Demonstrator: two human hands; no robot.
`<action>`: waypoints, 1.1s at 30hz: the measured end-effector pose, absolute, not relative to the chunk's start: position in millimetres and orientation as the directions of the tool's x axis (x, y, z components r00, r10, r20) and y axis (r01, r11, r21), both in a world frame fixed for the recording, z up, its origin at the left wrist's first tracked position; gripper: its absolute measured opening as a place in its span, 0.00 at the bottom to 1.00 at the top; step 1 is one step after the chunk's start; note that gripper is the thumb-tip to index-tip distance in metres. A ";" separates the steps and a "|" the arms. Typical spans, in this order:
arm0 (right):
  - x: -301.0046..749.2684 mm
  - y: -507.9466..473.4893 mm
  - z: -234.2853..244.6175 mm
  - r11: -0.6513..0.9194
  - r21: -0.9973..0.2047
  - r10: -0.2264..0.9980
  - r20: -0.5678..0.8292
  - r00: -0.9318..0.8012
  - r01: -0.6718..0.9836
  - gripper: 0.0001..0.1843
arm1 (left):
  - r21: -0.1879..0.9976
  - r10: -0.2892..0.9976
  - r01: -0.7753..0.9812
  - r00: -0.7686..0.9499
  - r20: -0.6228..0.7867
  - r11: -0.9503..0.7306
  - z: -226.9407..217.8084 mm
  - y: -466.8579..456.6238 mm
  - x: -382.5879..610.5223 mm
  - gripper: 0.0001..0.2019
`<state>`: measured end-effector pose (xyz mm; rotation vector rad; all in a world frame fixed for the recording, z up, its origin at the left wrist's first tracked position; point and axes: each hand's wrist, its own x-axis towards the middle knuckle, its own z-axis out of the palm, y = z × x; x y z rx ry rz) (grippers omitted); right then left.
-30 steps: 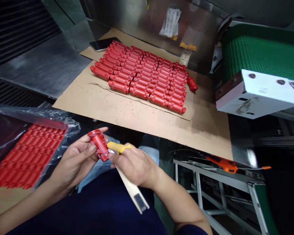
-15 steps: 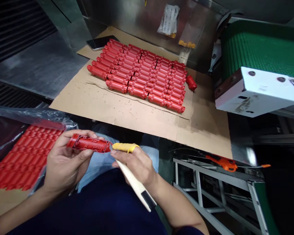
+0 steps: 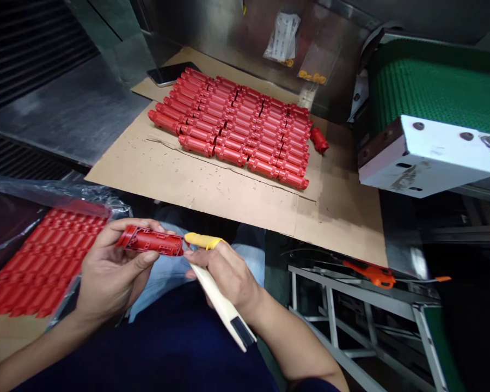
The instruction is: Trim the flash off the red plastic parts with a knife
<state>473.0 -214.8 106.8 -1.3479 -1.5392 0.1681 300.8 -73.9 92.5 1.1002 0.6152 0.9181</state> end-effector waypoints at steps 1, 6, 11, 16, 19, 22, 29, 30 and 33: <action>475.2 -215.1 106.9 0.358 -0.643 0.805 0.580 0.125 0.677 0.20 | 0.928 0.861 -0.311 0.508 -0.020 0.205 91.2 -73.0 300.8 0.22; 484.4 -217.0 98.1 0.308 -0.582 0.836 0.543 0.077 0.753 0.18 | 0.822 0.770 -0.283 0.582 -0.262 0.494 89.9 -70.4 301.1 0.22; 484.2 -216.6 93.4 0.189 -0.900 0.694 0.406 0.594 0.393 0.11 | 0.846 0.760 -0.277 0.616 -0.208 0.456 88.8 -70.0 298.9 0.23; 475.2 -219.1 106.6 0.320 -0.748 0.768 0.564 0.303 0.581 0.16 | 0.941 0.795 -0.240 0.605 -0.047 0.238 86.2 -71.6 295.6 0.25; 471.0 -218.0 110.7 0.362 -0.624 0.756 0.631 0.173 0.693 0.22 | 0.972 0.792 -0.234 0.594 0.143 -0.001 89.5 -74.1 295.1 0.26; 470.4 -214.1 111.3 0.381 -0.550 0.746 0.657 0.104 0.744 0.24 | 0.951 0.753 -0.263 0.589 0.293 -0.165 93.4 -74.6 296.1 0.26; 470.9 -209.3 112.0 0.379 -0.500 0.750 0.659 0.059 0.778 0.20 | 0.931 0.729 -0.260 0.580 0.364 -0.258 93.3 -72.5 295.9 0.26; 470.8 -209.9 112.8 0.373 -0.501 0.753 0.655 0.060 0.781 0.20 | 0.930 0.728 -0.259 0.579 0.366 -0.261 93.1 -72.7 295.9 0.26; 471.2 -213.6 116.1 0.362 -0.494 0.768 0.639 0.047 0.791 0.20 | 0.925 0.727 -0.264 0.572 0.379 -0.274 93.2 -72.9 296.6 0.26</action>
